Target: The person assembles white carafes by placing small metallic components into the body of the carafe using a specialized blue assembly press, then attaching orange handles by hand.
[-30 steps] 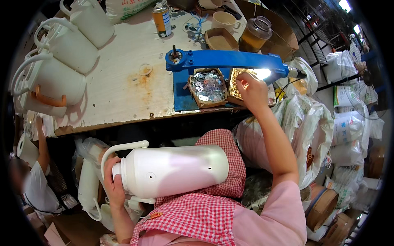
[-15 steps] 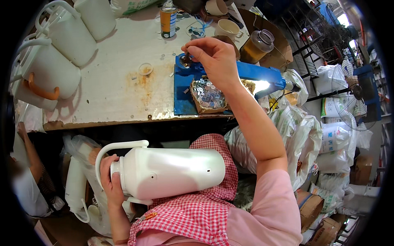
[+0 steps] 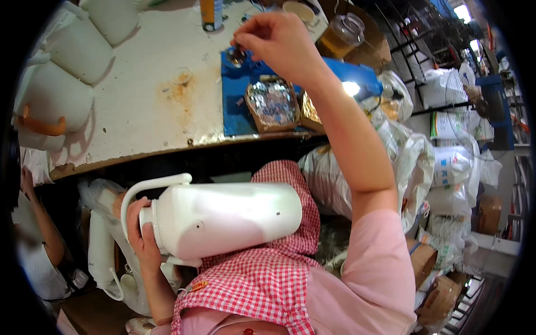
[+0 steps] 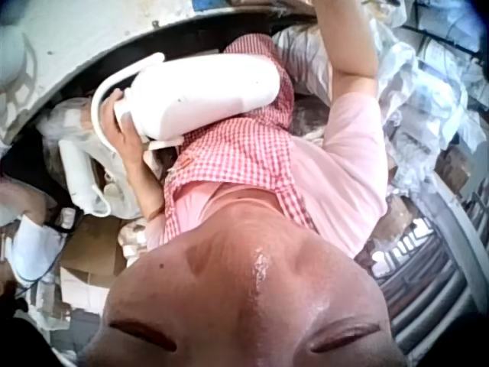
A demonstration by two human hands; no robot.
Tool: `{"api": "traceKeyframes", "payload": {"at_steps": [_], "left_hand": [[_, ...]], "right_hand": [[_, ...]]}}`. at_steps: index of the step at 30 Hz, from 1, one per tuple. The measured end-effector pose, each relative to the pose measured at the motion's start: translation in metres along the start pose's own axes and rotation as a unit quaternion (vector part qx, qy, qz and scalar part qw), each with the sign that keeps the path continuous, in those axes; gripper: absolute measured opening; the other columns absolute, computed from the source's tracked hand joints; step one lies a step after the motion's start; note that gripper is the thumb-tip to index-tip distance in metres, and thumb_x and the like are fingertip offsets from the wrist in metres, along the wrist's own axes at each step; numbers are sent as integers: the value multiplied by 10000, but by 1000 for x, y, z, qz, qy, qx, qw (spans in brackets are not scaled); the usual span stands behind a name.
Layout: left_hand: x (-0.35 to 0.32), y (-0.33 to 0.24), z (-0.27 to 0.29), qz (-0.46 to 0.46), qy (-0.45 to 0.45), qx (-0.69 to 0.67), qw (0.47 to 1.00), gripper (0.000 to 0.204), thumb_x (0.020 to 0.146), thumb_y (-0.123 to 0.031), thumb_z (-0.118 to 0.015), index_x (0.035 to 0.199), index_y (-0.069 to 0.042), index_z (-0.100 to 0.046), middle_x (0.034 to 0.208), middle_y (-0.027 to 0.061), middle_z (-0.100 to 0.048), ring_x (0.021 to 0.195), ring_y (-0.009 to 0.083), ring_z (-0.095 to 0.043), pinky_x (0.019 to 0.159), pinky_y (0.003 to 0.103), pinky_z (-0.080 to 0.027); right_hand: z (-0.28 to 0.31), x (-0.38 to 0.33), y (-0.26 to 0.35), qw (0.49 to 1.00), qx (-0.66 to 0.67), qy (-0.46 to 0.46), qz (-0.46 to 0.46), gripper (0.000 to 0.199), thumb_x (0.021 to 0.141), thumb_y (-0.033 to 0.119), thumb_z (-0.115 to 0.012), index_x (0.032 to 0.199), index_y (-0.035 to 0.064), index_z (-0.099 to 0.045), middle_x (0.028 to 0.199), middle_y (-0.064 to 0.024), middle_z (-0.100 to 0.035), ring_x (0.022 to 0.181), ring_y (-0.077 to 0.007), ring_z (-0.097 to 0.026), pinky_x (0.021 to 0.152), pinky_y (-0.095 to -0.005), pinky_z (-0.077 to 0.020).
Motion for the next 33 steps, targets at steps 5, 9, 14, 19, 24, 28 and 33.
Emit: {"api": "traceKeyframes", "payload": {"at_steps": [5,9,14,19,24,28,33], "left_hand": [[0,2,0,12,5,26,1000,457,944,-288,-531,1273,25,-581,1212,172,-572,1133,304,-546,1020,408,-407],[0,1,-5,-7,15,35,999,470,988,-314,-472,1303,21,-566,1205,159,-597,1141,282,-554,1051,415,-386],[2,0,-6,5,24,38,999,478,993,-330,-470,1308,17,-565,1195,157,-601,1130,275,-558,1036,409,-397],[1,-2,-6,19,6,23,1000,453,982,-286,-471,1307,13,-569,1186,155,-604,1132,271,-559,1028,404,-407],[3,3,-3,23,0,20,1000,439,937,-262,-518,1271,16,-581,1203,167,-572,1123,294,-544,1022,407,-404],[2,-4,-4,28,-4,13,1000,426,941,-271,-524,1256,7,-589,1191,162,-582,1114,295,-548,1015,409,-408],[5,-3,-6,23,-1,7,1000,427,954,-286,-529,1260,6,-588,1187,159,-581,1110,291,-550,1012,405,-410]], "right_hand": [[-1,-24,0,988,65,-89,112,159,947,63,-667,1093,23,-716,1012,-67,-751,951,-152,-715,797,-252,-578],[2,-103,-67,991,55,-38,-116,203,923,85,-690,1112,13,-716,951,-76,-742,826,-147,-687,772,-270,-557],[-28,-97,-113,972,-214,-21,-93,210,834,221,-716,971,69,-764,954,-112,-737,891,-274,-684,823,-376,-547],[-39,-90,-110,953,-301,-3,-32,171,833,200,-704,947,88,-766,1000,-102,-721,1012,-311,-654,900,-416,-521],[-21,-109,-80,972,-219,-88,-12,94,819,123,-722,902,91,-753,865,-99,-719,793,-288,-673,711,-369,-535],[6,-105,-28,981,-95,-155,64,128,810,-30,-735,918,37,-732,919,-43,-749,720,-104,-646,628,-238,-486],[17,-47,23,952,-73,-206,213,133,820,-64,-705,915,29,-719,955,-42,-761,790,-100,-664,664,-232,-499]]}}
Point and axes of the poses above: each hand's wrist, its own x-axis towards the middle knuckle, its own z-axis out of the back of the hand, y = z × x, the point moved 6 cm from there along x, towards the middle knuckle
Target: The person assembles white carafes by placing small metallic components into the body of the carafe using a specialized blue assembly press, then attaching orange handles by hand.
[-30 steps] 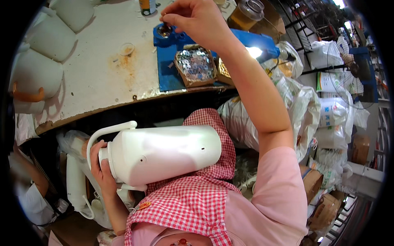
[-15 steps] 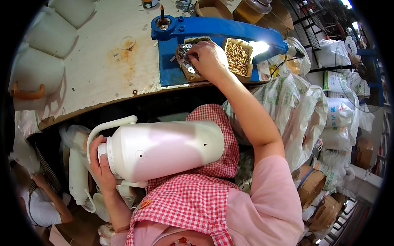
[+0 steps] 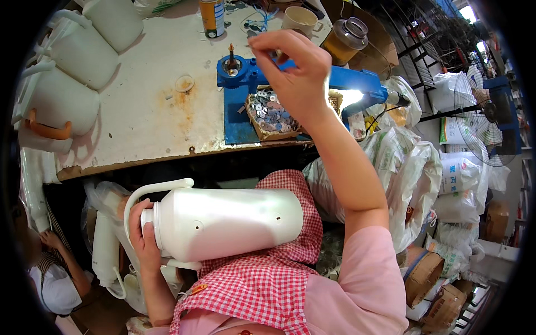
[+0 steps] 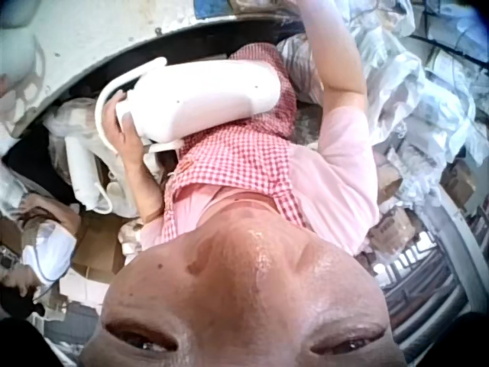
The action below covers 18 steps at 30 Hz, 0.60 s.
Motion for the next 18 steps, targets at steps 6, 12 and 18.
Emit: {"api": "traceKeyframes", "payload": {"at_steps": [6,12,18], "left_hand": [[-4,-1,2,-11,6,7,1000,389,975,-225,-502,1290,-6,-566,1236,141,-567,1152,269,-545,1040,386,-401],[5,-6,0,11,-1,-10,1000,363,921,-158,-527,1234,11,-600,1182,162,-573,1099,289,-551,998,384,-421],[-13,0,48,57,-127,-7,990,312,988,-224,-496,1161,7,-614,1135,128,-613,1092,247,-564,999,363,-416]], "right_hand": [[-26,12,-7,994,-69,35,81,96,785,2,-734,842,62,-683,903,-45,-748,789,-214,-714,673,-290,-557],[-29,10,2,961,-175,44,210,129,763,-2,-721,839,95,-682,926,-27,-743,765,-231,-706,645,-329,-561],[9,-24,19,997,-67,-2,37,112,833,31,-718,942,53,-703,986,-94,-737,810,-202,-706,673,-304,-555]]}}
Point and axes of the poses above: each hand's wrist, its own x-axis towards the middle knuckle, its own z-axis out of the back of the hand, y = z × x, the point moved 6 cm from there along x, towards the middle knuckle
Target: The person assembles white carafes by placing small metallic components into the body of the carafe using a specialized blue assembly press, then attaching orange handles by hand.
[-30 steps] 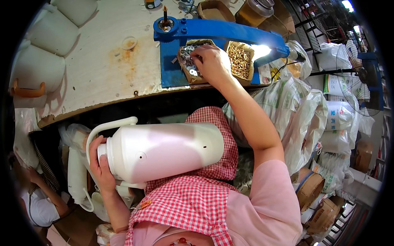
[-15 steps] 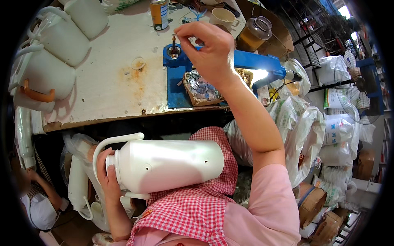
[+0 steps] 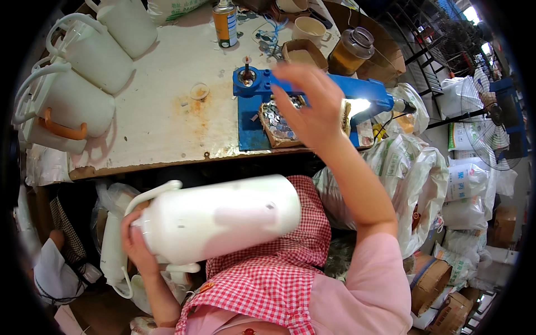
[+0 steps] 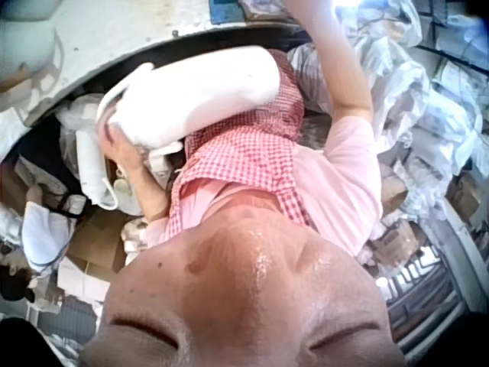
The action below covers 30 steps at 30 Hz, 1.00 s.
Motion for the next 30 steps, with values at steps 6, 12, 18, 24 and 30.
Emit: {"api": "traceKeyframes", "payload": {"at_steps": [6,12,18,24,30], "left_hand": [[18,-22,82,23,-237,33,971,371,1041,-306,-396,1134,-12,-603,1118,102,-613,972,214,-622,875,343,-509],[128,-32,59,-1,-89,-48,995,358,984,-231,-532,1238,13,-596,1248,108,-594,1087,199,-593,952,334,-469],[199,-80,-69,-103,-54,-57,992,385,1050,-309,-449,1233,1,-584,1170,87,-604,1104,185,-554,987,322,-428],[181,-97,-170,-168,7,-72,983,418,1061,-370,-397,1185,-12,-574,1107,79,-589,1033,162,-536,935,306,-420],[176,-89,-203,-100,64,-190,975,336,1065,-304,-380,1168,-32,-548,1012,77,-605,935,133,-548,851,301,-463]], "right_hand": [[-66,-113,37,750,422,282,-424,352,946,142,-672,1224,-60,-593,1040,-122,-704,947,-181,-669,912,-334,-521],[-81,-25,38,746,554,70,-363,408,959,184,-688,1272,-42,-557,1054,-109,-681,848,-196,-702,616,-334,-642],[-7,-38,-44,821,402,-89,-395,446,899,285,-766,1181,-29,-623,989,-107,-711,790,-182,-709,547,-321,-625],[64,-93,-124,858,330,-158,-361,478,879,258,-798,1227,-12,-614,1132,-79,-691,994,-164,-661,873,-312,-536],[76,-112,-140,867,333,-132,-345,481,915,229,-759,1295,-1,-574,1245,-89,-657,1121,-184,-639,984,-331,-501]]}}
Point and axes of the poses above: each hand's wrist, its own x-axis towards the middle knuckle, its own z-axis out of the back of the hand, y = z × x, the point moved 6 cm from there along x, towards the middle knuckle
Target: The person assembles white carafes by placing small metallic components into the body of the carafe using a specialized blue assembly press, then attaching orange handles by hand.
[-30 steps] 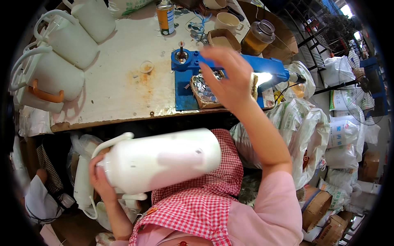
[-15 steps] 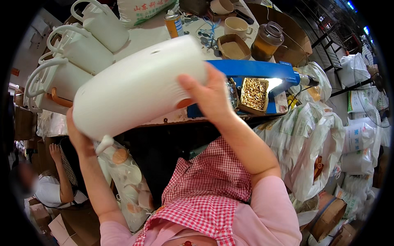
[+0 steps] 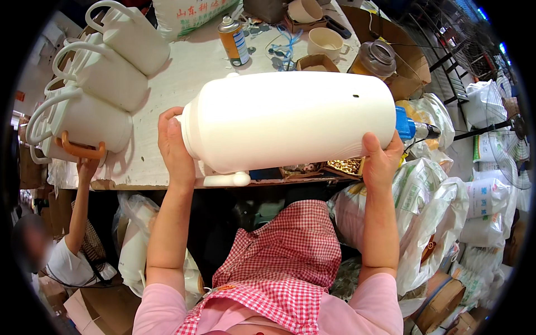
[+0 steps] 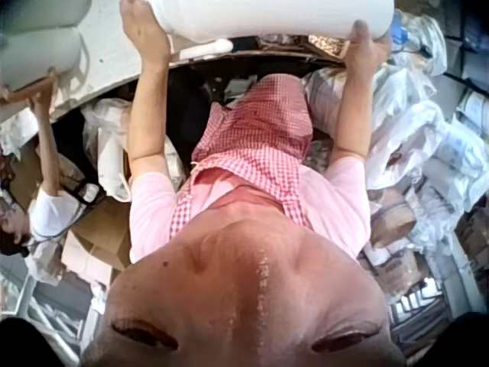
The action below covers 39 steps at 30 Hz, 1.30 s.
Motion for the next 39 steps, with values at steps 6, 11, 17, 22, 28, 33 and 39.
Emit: {"api": "traceKeyframes", "payload": {"at_steps": [6,11,17,22,28,33,39], "left_hand": [[1,3,-10,-5,5,32,999,362,1063,-327,-382,1154,-27,-562,998,60,-597,913,123,-550,835,289,-461],[2,2,-10,0,8,26,1000,356,1064,-322,-382,1156,-30,-563,995,59,-598,913,122,-549,833,285,-460],[6,4,-13,-9,17,28,999,353,1063,-324,-387,1150,-31,-564,991,52,-599,911,118,-547,829,280,-458],[6,4,-20,-10,17,30,999,344,1059,-317,-394,1149,-33,-566,989,49,-597,910,114,-545,827,276,-458],[5,11,-9,1,8,8,1000,309,1065,-267,-388,1155,-22,-554,955,63,-613,863,126,-558,799,293,-467],[6,17,-22,3,58,59,997,347,1061,-285,-384,1163,-21,-584,1056,80,-606,989,174,-550,906,322,-446],[27,-14,-24,-202,82,188,958,417,985,-167,-518,1362,6,-558,1324,119,-599,1221,229,-543,1079,363,-384]], "right_hand": [[13,-2,-5,1000,4,-24,10,486,920,219,-751,1304,-10,-558,1244,-97,-658,1121,-192,-643,988,-337,-504],[15,-2,-6,1000,6,-24,11,487,927,209,-741,1314,-16,-548,1253,-103,-653,1132,-193,-641,989,-336,-505],[19,-2,-5,1000,13,-22,15,478,931,193,-735,1317,-19,-548,1257,-109,-652,1143,-201,-640,990,-344,-508],[22,-1,-2,999,16,-36,13,470,923,200,-746,1298,-15,-562,1243,-103,-659,1125,-200,-647,982,-345,-512],[4,-1,-2,1000,9,-17,-12,457,919,203,-750,1284,-13,-579,1246,-98,-659,1103,-184,-648,959,-332,-515],[1,-3,31,992,-105,-61,-28,388,906,252,-758,1153,-31,-663,1063,-84,-719,931,-150,-669,841,-286,-517],[-16,-3,31,987,-107,-55,-106,309,889,240,-767,1070,-1,-697,920,-95,-730,769,-170,-700,688,-315,-573]]}}
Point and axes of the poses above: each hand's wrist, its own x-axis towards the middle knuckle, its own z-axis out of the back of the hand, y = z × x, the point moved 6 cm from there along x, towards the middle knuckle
